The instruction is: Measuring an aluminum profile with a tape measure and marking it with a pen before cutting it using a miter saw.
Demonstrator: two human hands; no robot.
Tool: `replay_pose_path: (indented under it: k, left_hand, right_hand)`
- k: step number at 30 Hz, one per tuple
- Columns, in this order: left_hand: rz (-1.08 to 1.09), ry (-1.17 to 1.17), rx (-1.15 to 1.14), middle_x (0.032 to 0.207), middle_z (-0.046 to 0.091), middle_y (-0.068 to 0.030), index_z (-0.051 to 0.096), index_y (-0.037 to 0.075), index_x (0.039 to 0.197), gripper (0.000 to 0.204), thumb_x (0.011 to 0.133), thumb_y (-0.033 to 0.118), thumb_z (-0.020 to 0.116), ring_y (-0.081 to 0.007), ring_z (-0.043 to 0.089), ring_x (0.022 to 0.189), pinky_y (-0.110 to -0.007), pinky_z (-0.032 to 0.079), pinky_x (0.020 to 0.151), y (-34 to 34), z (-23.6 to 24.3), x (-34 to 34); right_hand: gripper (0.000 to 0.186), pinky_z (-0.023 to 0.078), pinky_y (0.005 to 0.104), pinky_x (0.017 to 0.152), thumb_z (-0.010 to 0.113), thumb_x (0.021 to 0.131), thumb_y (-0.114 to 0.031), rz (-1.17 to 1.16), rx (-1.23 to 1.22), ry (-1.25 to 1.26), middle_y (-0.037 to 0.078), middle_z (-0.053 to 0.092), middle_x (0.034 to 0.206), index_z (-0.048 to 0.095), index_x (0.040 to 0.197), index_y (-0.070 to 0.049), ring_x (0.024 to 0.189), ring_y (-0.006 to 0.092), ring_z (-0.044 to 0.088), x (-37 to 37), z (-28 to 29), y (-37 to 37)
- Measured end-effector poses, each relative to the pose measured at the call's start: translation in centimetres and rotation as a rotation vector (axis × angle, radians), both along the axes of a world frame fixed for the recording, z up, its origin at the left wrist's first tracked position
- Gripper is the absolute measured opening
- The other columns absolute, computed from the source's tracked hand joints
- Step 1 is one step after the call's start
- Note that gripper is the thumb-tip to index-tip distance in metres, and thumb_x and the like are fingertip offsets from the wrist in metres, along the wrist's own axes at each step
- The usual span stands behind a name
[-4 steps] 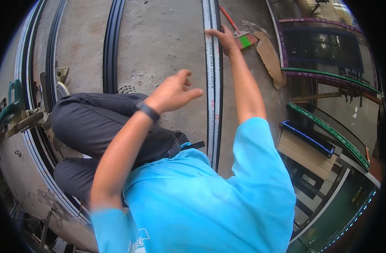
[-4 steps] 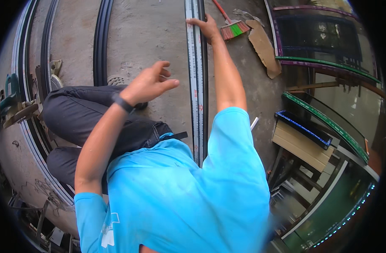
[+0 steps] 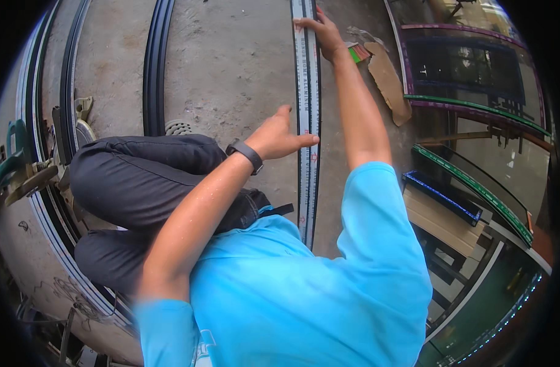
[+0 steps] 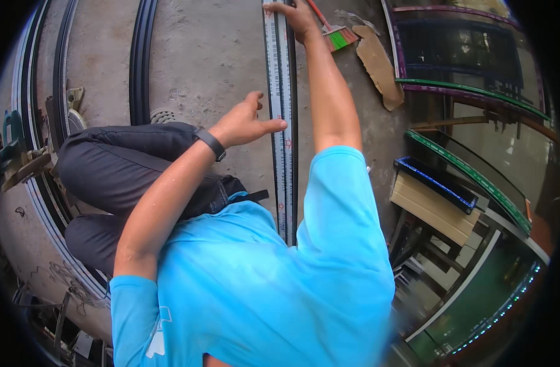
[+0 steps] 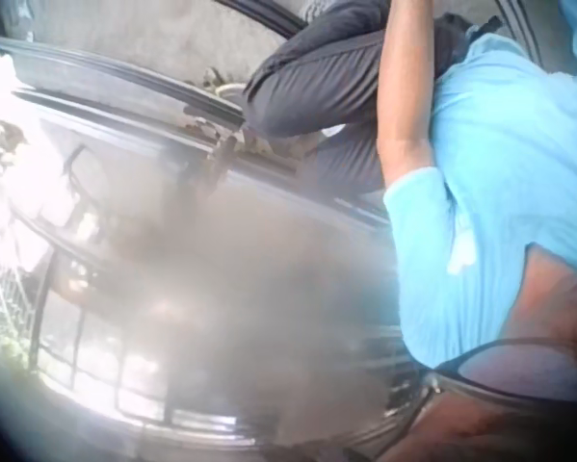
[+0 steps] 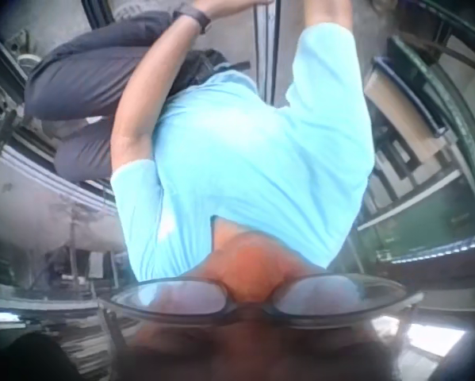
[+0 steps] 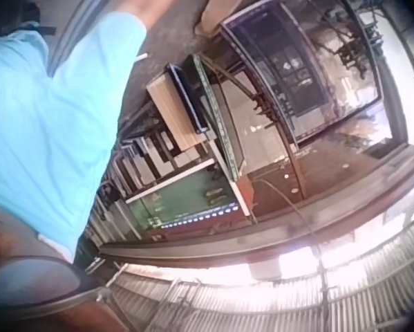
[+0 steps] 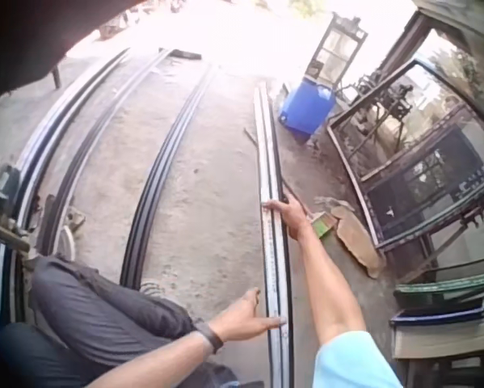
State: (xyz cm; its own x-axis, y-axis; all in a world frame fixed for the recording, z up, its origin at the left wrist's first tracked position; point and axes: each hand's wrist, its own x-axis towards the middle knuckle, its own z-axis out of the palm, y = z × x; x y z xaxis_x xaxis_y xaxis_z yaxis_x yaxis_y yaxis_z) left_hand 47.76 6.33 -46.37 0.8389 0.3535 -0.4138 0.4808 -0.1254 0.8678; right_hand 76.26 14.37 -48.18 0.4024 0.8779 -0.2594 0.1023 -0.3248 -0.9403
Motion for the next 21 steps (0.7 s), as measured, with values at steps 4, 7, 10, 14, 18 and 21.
replay_pose_path:
  k: [4,7,10,14,18,21]
  left_hand:
    - [0.247,-0.151,-0.454,0.111,0.064,-0.0232,0.036,-0.012,0.136,0.097,0.072,0.042,0.085,-0.0295,0.065,0.104,-0.037,0.051,0.094,-2.7,-1.8,1.4]
    - [0.331,-0.194,-0.784,0.096,0.059,-0.0049,0.051,0.007,0.112,0.054,0.075,0.030,0.085,-0.0147,0.059,0.093,-0.030,0.050,0.084,-2.0,-2.9,1.2]
    - [0.452,-0.267,-0.745,0.089,0.058,-0.0015,0.055,0.008,0.104,0.043,0.077,0.029,0.082,-0.0119,0.057,0.085,-0.028,0.049,0.076,-0.6,-2.9,1.7]
    - [0.619,-0.379,-0.693,0.088,0.062,-0.0053,0.059,0.002,0.100,0.050,0.073,0.035,0.085,-0.0135,0.060,0.080,-0.030,0.051,0.070,4.0,-1.7,3.8]
    - [0.676,-0.458,-0.690,0.085,0.062,-0.0045,0.063,0.002,0.100,0.051,0.073,0.038,0.086,-0.0139,0.060,0.076,-0.029,0.051,0.067,10.4,-0.8,5.3]
    - [0.671,-0.453,-0.583,0.095,0.061,-0.0090,0.063,0.001,0.111,0.064,0.075,0.052,0.080,-0.0196,0.061,0.095,-0.038,0.050,0.083,13.5,0.2,5.2]
  right_hand:
    - [0.031,0.048,0.0282,0.051,0.070,0.084,-0.024,0.004,0.073,0.052,0.004,0.061,0.076,0.064,0.106,-0.004,0.058,0.0134,0.058,-2.3,4.5,4.3]
    - [0.031,0.043,0.0263,0.047,0.070,0.084,-0.027,-0.002,0.131,-0.001,0.001,0.058,0.071,0.065,0.103,-0.003,0.054,0.0116,0.054,-4.3,5.9,6.7]
    - [0.075,0.050,0.0311,0.078,0.073,0.083,-0.045,0.055,0.128,0.013,0.016,0.061,0.109,0.045,0.136,0.000,0.095,0.0184,0.061,-4.7,5.8,5.1]
    - [0.102,0.046,0.0413,0.101,0.074,0.082,-0.055,0.115,0.206,0.104,0.024,0.049,0.140,0.027,0.150,0.004,0.125,0.0308,0.055,-8.3,3.4,-6.4]
    - [0.133,0.030,0.0492,0.115,0.086,0.063,-0.059,0.138,-0.347,0.130,0.028,0.036,0.150,0.012,0.155,0.002,0.142,0.0384,0.036,-16.7,1.0,-21.6]
    - [0.123,0.035,0.0457,0.112,0.089,0.063,-0.051,0.113,-0.263,0.155,0.026,0.047,0.141,0.022,0.152,0.002,0.134,0.0353,0.046,-20.5,-1.1,-25.2]
